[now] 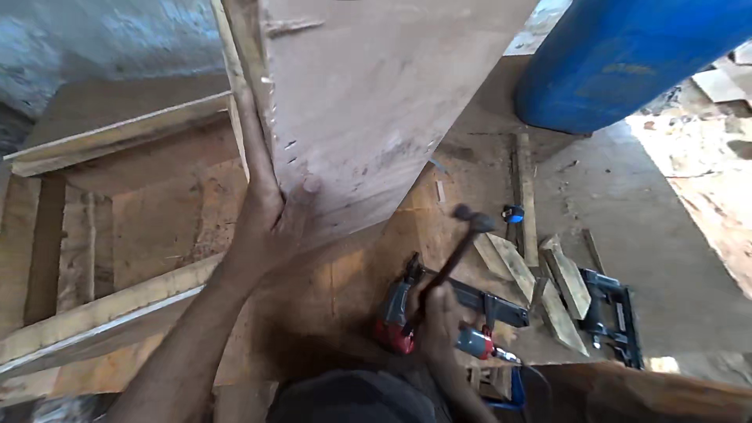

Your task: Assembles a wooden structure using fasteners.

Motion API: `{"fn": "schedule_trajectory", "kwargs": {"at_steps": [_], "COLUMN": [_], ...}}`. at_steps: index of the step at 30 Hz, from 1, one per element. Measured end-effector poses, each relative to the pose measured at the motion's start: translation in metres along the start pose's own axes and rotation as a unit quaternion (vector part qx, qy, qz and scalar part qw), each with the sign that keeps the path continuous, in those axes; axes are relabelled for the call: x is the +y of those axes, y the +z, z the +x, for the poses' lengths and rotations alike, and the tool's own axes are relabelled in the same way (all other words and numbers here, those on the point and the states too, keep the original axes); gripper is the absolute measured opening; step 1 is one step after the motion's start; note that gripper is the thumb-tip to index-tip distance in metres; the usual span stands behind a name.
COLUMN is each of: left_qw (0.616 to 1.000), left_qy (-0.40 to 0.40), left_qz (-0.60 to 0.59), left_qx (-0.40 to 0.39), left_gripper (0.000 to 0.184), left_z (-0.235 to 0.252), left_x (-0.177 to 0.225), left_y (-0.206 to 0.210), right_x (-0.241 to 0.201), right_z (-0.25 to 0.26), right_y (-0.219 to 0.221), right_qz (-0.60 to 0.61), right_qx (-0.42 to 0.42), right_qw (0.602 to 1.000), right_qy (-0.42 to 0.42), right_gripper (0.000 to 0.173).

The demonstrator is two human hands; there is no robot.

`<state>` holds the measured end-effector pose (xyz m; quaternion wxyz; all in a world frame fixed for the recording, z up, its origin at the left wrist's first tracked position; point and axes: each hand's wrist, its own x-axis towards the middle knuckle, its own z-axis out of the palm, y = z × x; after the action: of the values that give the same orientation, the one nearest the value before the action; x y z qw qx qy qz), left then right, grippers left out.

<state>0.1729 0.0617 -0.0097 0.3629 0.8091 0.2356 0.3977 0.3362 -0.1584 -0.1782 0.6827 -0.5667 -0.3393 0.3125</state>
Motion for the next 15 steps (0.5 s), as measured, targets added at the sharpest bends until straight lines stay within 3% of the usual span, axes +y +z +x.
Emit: {"fn": "schedule_trajectory", "kwargs": {"at_steps": [2, 4, 7, 8, 9, 12, 13, 15], "left_qw": [0.998, 0.992, 0.978, 0.975, 0.972, 0.964, 0.96, 0.953], "left_qy": [0.002, -0.003, 0.001, 0.008, 0.009, 0.003, 0.006, 0.029], "left_qz": [-0.028, -0.051, -0.083, -0.091, -0.105, -0.124, -0.13, -0.145], "left_qx": [-0.053, -0.119, -0.194, -0.205, -0.209, -0.236, -0.249, -0.264], "left_gripper": [0.091, 0.094, 0.101, 0.104, 0.106, 0.097, 0.093, 0.097], "left_z": [0.001, 0.004, 0.013, 0.016, 0.017, 0.017, 0.018, 0.025], "left_x": [-0.002, -0.003, -0.007, -0.01, -0.014, -0.019, -0.019, -0.024], "left_y": [-0.011, -0.024, -0.04, -0.042, -0.043, -0.046, -0.048, -0.051], "right_x": [0.003, -0.005, -0.028, -0.021, -0.004, 0.042, 0.043, 0.028], "right_z": [-0.029, -0.046, -0.051, -0.051, -0.05, -0.062, -0.067, -0.074], "right_y": [0.029, 0.059, 0.1, 0.114, 0.129, 0.16, 0.166, 0.171], "right_qz": [-0.017, -0.027, -0.013, 0.002, -0.005, -0.144, -0.129, -0.075], "right_qx": [-0.035, -0.014, 0.124, 0.169, 0.197, 0.125, 0.125, 0.167], "right_qw": [0.999, 0.999, 0.984, 0.978, 0.977, 0.974, 0.971, 0.979], "right_qy": [0.019, -0.012, -0.127, -0.124, -0.08, 0.127, 0.156, 0.092], "right_gripper": [0.05, 0.049, 0.05, 0.052, 0.054, 0.045, 0.043, 0.048]}}
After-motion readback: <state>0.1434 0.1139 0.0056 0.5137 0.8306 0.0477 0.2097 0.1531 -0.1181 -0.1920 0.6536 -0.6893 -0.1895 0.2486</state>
